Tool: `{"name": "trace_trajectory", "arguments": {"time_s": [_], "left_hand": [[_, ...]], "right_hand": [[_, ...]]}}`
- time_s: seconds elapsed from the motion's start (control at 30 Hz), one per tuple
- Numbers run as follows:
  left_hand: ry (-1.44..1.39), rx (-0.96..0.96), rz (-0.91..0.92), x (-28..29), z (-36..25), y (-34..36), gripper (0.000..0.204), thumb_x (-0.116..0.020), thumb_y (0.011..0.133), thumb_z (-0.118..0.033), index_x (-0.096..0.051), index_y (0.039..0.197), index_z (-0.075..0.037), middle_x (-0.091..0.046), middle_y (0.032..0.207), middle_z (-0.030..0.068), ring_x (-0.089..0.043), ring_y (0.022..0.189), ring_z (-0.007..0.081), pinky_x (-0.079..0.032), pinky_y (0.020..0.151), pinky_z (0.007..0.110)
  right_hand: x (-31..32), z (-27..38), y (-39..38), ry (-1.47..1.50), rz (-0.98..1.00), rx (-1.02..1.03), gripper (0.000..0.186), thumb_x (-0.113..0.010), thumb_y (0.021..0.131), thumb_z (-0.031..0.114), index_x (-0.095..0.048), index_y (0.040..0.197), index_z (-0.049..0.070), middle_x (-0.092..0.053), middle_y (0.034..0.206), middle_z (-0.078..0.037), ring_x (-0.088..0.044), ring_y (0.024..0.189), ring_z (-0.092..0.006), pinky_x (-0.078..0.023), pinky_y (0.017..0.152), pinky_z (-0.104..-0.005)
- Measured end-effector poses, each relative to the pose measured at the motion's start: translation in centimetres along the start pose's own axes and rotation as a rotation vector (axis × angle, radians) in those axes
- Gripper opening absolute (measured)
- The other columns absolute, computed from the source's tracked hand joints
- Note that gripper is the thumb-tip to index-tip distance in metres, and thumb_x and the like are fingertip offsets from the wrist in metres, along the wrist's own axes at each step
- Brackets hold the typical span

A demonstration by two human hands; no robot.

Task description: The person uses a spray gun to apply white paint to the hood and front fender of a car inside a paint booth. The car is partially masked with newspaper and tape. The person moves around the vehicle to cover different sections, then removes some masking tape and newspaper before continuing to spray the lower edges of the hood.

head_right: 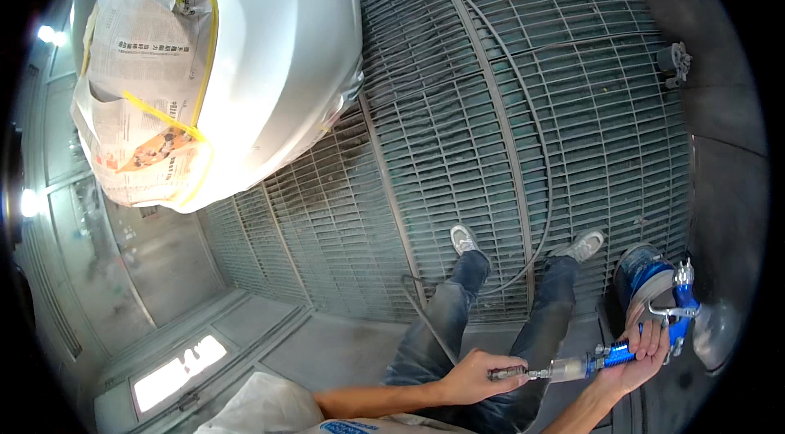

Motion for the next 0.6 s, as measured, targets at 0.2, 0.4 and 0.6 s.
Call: {"name": "trace_trajectory", "arguments": {"time_s": [0.2, 0.4, 0.6], "left_hand": [[0.182, -0.131, 0.158, -5.5, 3.1, 8.0, 0.037, -0.063, 0.094, -0.036, -0.068, 0.109, -0.003, -0.068, 0.079, 0.0164, -0.065, 0.066, 0.0319, -0.048, 0.061, 0.039], [0.379, -0.235, 0.211, -14.5, 1.5, 16.1, 0.037, -0.066, 0.09, -0.037, -0.066, 0.108, -0.004, -0.066, 0.075, 0.0155, -0.063, 0.069, 0.0347, -0.047, 0.061, 0.041], [0.624, -0.458, 0.047, -18.7, -0.9, 20.0, 0.038, -0.071, 0.084, -0.04, -0.063, 0.1, -0.006, -0.061, 0.086, 0.0104, -0.062, 0.075, 0.0344, -0.049, 0.063, 0.043]], "right_hand": [[4.9, 3.5, 7.3, -0.046, 0.098, -0.062, 0.037, -0.041, 0.1, 0.009, -0.029, 0.066, 0.015, -0.025, 0.059, 0.003, -0.022, 0.049, -0.0081, -0.028, 0.05, -0.0228], [9.6, 13.5, 17.0, -0.084, -0.031, 0.057, 0.033, -0.042, 0.099, 0.01, -0.033, 0.068, 0.014, -0.031, 0.064, 0.001, -0.025, 0.053, -0.0082, -0.028, 0.054, -0.0231], [10.7, 22.1, 23.1, -0.138, 0.12, 0.049, 0.036, -0.043, 0.099, 0.008, -0.03, 0.066, 0.014, -0.027, 0.065, 0.0, -0.027, 0.056, -0.0099, -0.028, 0.055, -0.0252]]}}
Point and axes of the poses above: each hand's wrist, its own y-axis towards the middle knuckle, its own x-axis out of the back of the hand, z = x × y, the point moved 7 cm from there along y, towards the middle knuckle
